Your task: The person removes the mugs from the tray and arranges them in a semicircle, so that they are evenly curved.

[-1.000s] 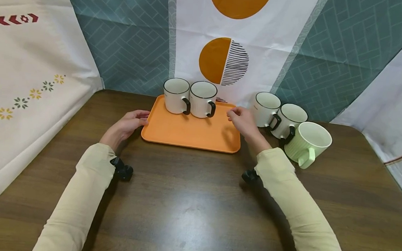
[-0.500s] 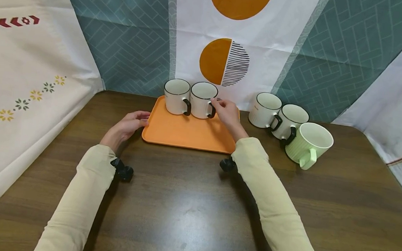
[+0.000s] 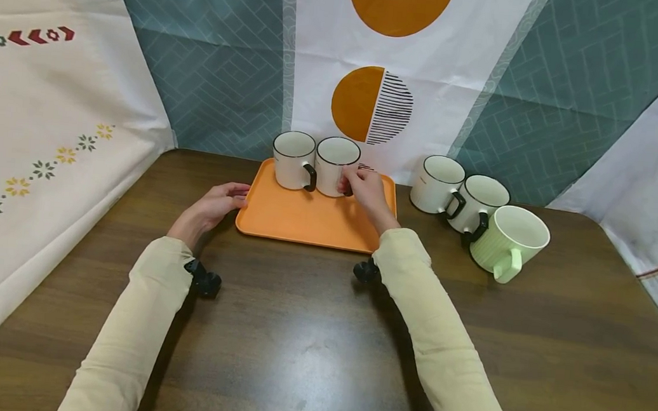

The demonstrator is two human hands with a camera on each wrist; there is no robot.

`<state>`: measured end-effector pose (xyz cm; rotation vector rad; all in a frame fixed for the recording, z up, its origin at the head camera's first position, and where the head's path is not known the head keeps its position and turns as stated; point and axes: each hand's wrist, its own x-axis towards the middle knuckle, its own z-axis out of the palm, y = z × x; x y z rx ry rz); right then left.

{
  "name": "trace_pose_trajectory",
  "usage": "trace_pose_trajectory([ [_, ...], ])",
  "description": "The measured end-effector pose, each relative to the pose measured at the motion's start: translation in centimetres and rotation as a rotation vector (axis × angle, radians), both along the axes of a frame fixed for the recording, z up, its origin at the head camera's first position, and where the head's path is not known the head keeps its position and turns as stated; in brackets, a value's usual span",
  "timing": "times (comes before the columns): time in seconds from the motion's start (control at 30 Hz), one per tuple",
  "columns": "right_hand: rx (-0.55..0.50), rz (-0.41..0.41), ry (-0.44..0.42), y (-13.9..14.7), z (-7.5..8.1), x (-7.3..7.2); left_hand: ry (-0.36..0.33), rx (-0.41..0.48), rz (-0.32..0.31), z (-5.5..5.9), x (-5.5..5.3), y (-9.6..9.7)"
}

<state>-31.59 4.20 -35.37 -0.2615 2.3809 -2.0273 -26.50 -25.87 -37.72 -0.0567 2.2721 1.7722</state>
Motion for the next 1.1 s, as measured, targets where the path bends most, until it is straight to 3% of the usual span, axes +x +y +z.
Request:
trace_pose_trajectory([
  [0.1,-0.025,0.001,0.019,-0.2,-0.3,-0.1,-0.005,0.004,0.006,-0.1,-0.1,-0.1],
  [0.33,0.044,0.005,0.101,0.1,-0.8,0.2,-0.013,0.003,0.013,-0.1,-0.2,-0.1],
  [0.5,0.088,0.015,0.106,0.7,-0.9,0.8,-0.018,-0.002,0.016,0.0,-0.2,0.0],
  [0.7,0.092,0.067,0.081,1.6,-0.8,1.8,-0.029,-0.018,0.015,0.0,-0.1,0.0],
  [0.87,0.036,0.126,0.049,2.5,-0.7,2.6,-0.026,-0.017,0.012,-0.1,0.0,0.0],
  [1.1,-0.086,0.211,-0.065,3.7,-0.2,3.9,-0.024,-0.016,0.014,-0.2,-0.1,-0.1],
])
